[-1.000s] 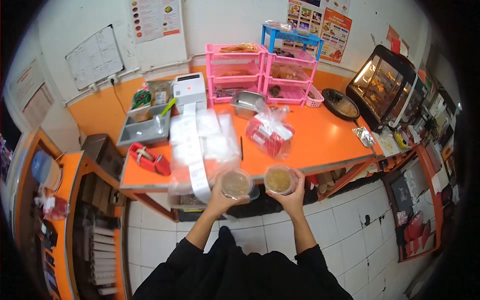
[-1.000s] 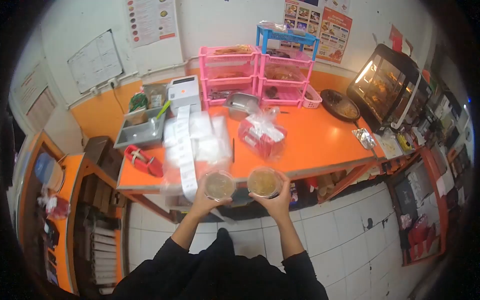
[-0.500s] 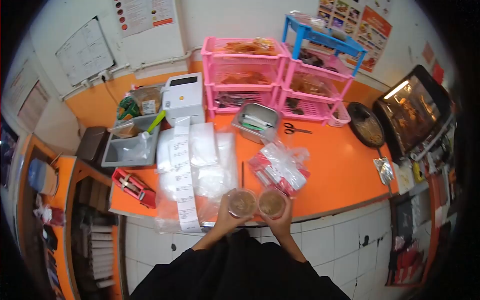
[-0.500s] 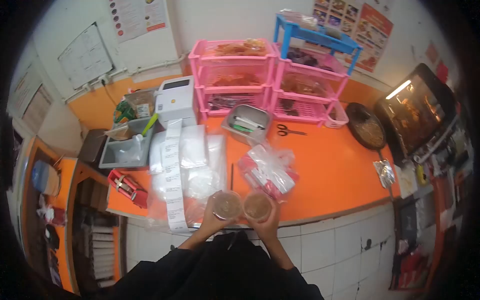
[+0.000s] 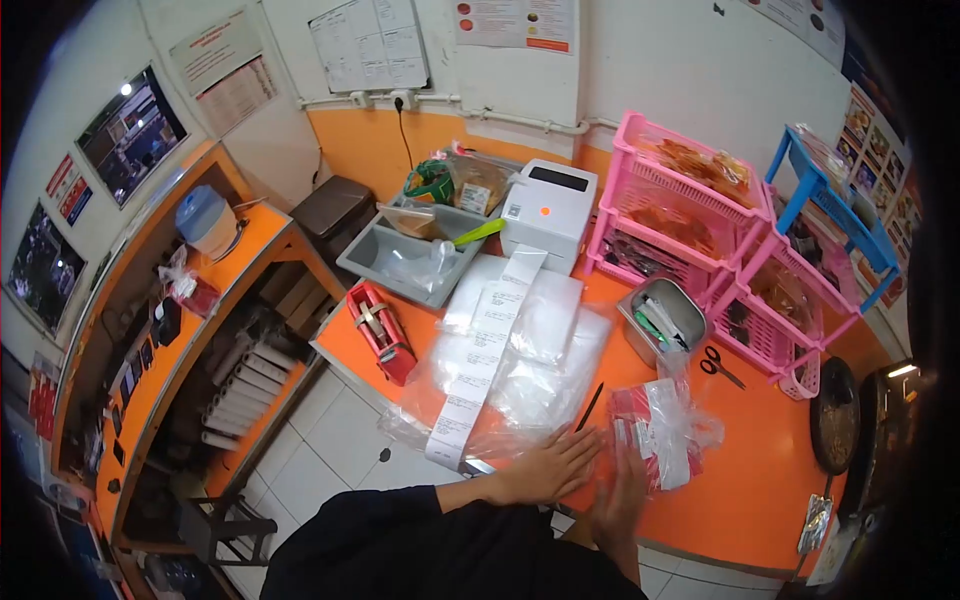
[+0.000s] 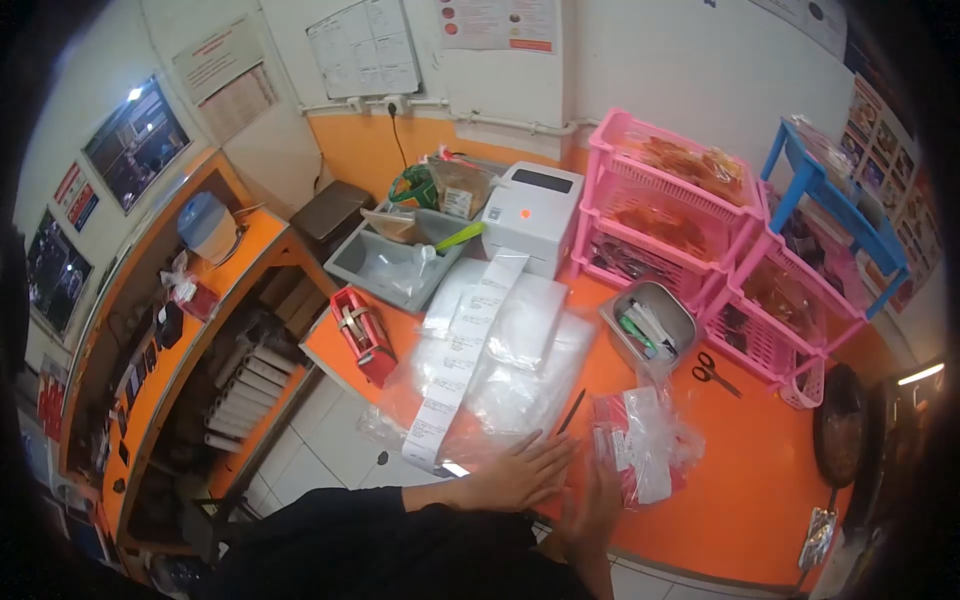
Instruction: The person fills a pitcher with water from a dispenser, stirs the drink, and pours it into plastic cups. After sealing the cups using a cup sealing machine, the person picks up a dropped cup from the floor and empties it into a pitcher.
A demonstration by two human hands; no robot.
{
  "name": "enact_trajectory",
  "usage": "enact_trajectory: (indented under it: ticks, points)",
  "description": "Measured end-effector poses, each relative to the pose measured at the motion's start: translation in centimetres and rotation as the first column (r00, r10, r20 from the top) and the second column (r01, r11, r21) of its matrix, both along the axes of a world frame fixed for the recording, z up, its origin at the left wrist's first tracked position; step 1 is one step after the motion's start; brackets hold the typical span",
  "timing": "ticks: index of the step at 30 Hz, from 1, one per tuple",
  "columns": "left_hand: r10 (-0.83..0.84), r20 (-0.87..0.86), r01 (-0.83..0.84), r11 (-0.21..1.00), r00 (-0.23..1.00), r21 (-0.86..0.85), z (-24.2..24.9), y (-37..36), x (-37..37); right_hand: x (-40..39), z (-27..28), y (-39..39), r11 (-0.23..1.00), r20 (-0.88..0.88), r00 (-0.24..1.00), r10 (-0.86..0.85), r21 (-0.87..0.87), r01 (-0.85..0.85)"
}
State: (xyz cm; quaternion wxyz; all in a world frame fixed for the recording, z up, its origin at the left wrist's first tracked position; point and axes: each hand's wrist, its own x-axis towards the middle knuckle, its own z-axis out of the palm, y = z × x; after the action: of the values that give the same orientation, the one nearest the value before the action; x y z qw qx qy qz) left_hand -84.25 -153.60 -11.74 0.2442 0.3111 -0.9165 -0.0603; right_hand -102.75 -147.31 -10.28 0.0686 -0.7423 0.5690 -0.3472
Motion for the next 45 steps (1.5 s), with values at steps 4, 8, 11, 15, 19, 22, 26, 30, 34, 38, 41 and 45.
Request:
enact_trajectory:
  ticks: [4, 8, 11, 15, 19, 22, 26, 30, 34, 38, 41, 45]
  points:
    - [-0.006, 0.302, -0.043, 0.987, 0.953, 0.156, 2.9, -1.9, 0.1, 0.6, -11.7, -4.4, 0.973, -0.206, 0.962, 0.177, 0.183, -0.14]
    - [0.013, 0.135, -0.047, 0.966, 0.991, 0.252, 2.1, -0.9, -0.1, -0.2, -8.6, 2.6, 0.987, 0.21, 0.976, -0.063, 0.159, 0.03]
    - [-0.032, -0.025, 0.037, 0.964, 0.999, 0.264, 2.9, -0.9, 1.6, 1.2, -14.5, 14.7, 0.589, 0.349, 0.537, -0.768, 0.058, 0.806]
    - [-0.186, -0.346, 0.24, 0.963, 0.92, 0.122, 2.5, -0.1, 3.6, 7.8, -22.9, 32.1, -0.066, 0.135, -0.156, -0.978, 0.513, 0.856]
    - [-0.446, -0.376, 0.496, 0.868, 0.812, 0.04, 1.9, 0.7, 4.0, 19.7, -29.8, 40.6, -0.375, -0.032, -0.468, -0.883, 0.647, 0.664]
    - [-0.562, -0.351, 0.631, 0.766, 0.749, 0.119, -0.1, 3.9, 2.6, 30.7, -32.6, 40.9, -0.329, -0.023, -0.499, -0.866, 0.779, 0.534]
    - [-0.681, -0.425, 0.742, 0.266, 0.596, 0.615, -2.0, 8.5, 0.4, 34.5, -32.3, 40.1, -0.194, -0.014, -0.474, -0.881, 0.923, 0.333]
    - [-0.78, -0.574, 0.373, -0.469, 0.25, 0.8, -9.8, 17.0, 1.0, 34.0, -35.6, 41.6, -0.09, 0.047, -0.63, -0.775, 0.979, 0.184]
    - [-0.84, -0.537, -0.503, -0.429, -0.084, 0.75, -16.5, 20.8, 6.7, 27.5, -38.8, 41.2, -0.073, 0.131, -0.572, -0.81, 0.945, 0.32]
    - [-0.883, -0.469, -0.709, -0.326, -0.007, 0.625, -20.6, 18.4, 9.3, 18.7, -44.1, 40.6, -0.048, 0.17, -0.445, -0.879, 0.898, 0.437]
    - [-0.939, -0.323, -0.746, -0.297, 0.115, 0.596, -23.3, 16.8, 8.1, 10.5, -47.6, 39.4, 0.026, 0.184, -0.319, -0.93, 0.897, 0.441]
    - [-0.953, -0.157, -0.754, -0.301, 0.259, 0.583, -29.9, 15.9, 5.5, 1.4, -61.8, 38.0, -0.051, 0.087, -0.213, -0.973, 0.822, 0.568]
